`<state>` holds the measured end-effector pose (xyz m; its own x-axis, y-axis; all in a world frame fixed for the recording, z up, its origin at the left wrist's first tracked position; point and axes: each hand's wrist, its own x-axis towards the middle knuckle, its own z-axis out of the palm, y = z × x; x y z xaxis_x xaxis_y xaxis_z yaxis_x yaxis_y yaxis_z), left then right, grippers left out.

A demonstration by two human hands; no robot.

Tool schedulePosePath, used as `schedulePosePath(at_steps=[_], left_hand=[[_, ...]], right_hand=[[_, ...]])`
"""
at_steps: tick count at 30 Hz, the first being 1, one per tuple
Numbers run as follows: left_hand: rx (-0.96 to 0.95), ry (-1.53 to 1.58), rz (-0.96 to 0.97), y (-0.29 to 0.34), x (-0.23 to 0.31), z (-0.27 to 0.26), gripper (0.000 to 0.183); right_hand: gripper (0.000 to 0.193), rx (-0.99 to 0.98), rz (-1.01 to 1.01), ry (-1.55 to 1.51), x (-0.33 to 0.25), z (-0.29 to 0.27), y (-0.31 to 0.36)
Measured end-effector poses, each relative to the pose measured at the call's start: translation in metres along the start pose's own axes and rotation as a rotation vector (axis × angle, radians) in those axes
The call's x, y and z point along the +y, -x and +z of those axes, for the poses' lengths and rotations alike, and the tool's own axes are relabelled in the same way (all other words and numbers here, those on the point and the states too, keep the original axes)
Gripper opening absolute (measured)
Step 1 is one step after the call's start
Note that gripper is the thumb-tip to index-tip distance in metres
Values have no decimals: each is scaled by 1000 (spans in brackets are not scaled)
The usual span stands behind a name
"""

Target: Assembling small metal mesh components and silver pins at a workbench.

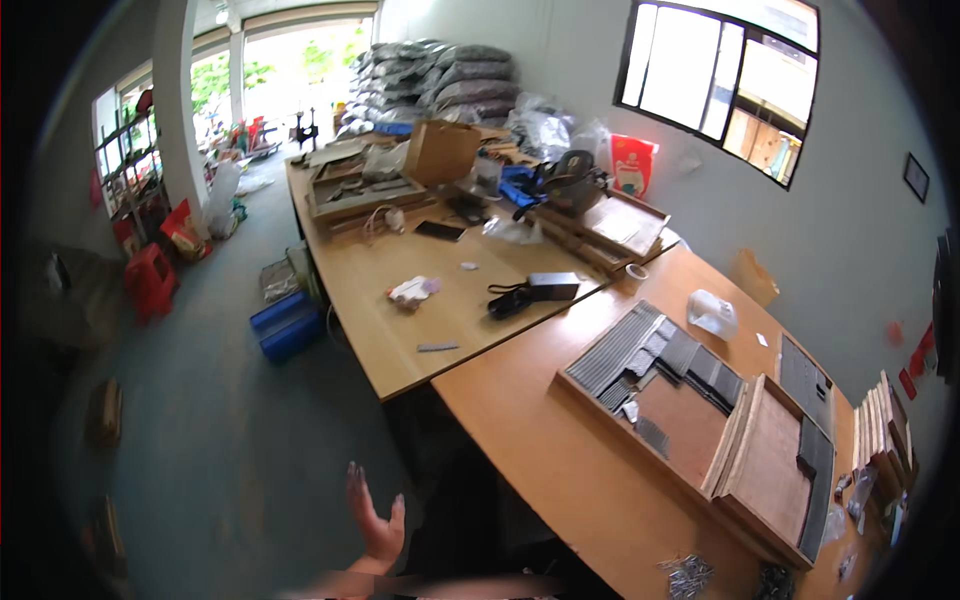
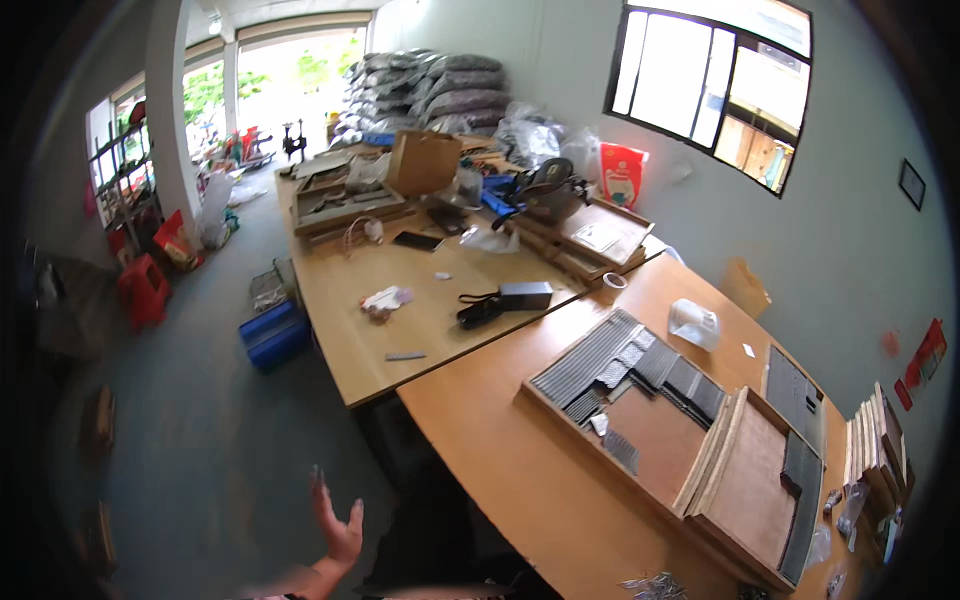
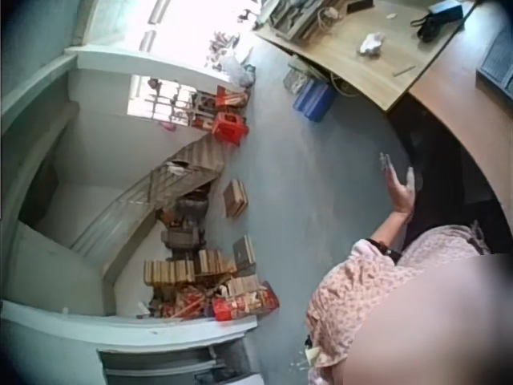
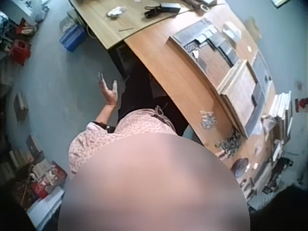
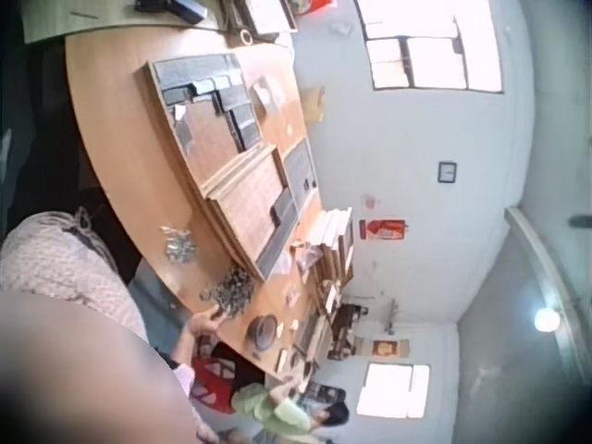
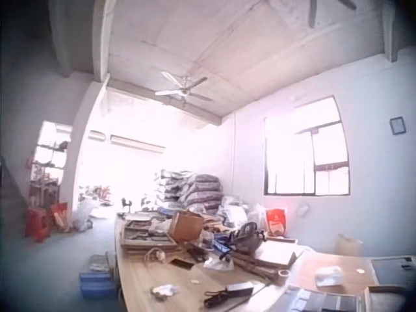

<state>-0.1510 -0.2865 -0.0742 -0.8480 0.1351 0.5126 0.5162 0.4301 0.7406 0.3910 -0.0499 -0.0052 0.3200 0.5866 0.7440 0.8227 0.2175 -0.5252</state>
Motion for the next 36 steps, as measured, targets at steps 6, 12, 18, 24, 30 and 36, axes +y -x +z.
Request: schedulePosePath(at_steps=[6, 12, 18, 24, 30, 36], left_hand=[[-43, 168, -172, 7, -12, 15, 67], [-41, 463, -487, 73, -54, 11, 59], [259, 476, -717, 92, -108, -33, 54], [294, 330, -639, 43, -116, -33, 52], [131, 261, 46, -134, -66, 9, 36], [-427, -37, 290, -284, -57, 80, 12]], right_hand=[[28, -894, -535, -374, -187, 67, 46], [40, -1097, -877, -307, -231, 158, 72], [50, -1071, -676, -309, -245, 171, 88], [48, -1021, -737, -261, -240, 171, 86], [50, -1096, -630, -255, -242, 175, 86], [55, -1189, -724, -78, -261, 176, 75]])
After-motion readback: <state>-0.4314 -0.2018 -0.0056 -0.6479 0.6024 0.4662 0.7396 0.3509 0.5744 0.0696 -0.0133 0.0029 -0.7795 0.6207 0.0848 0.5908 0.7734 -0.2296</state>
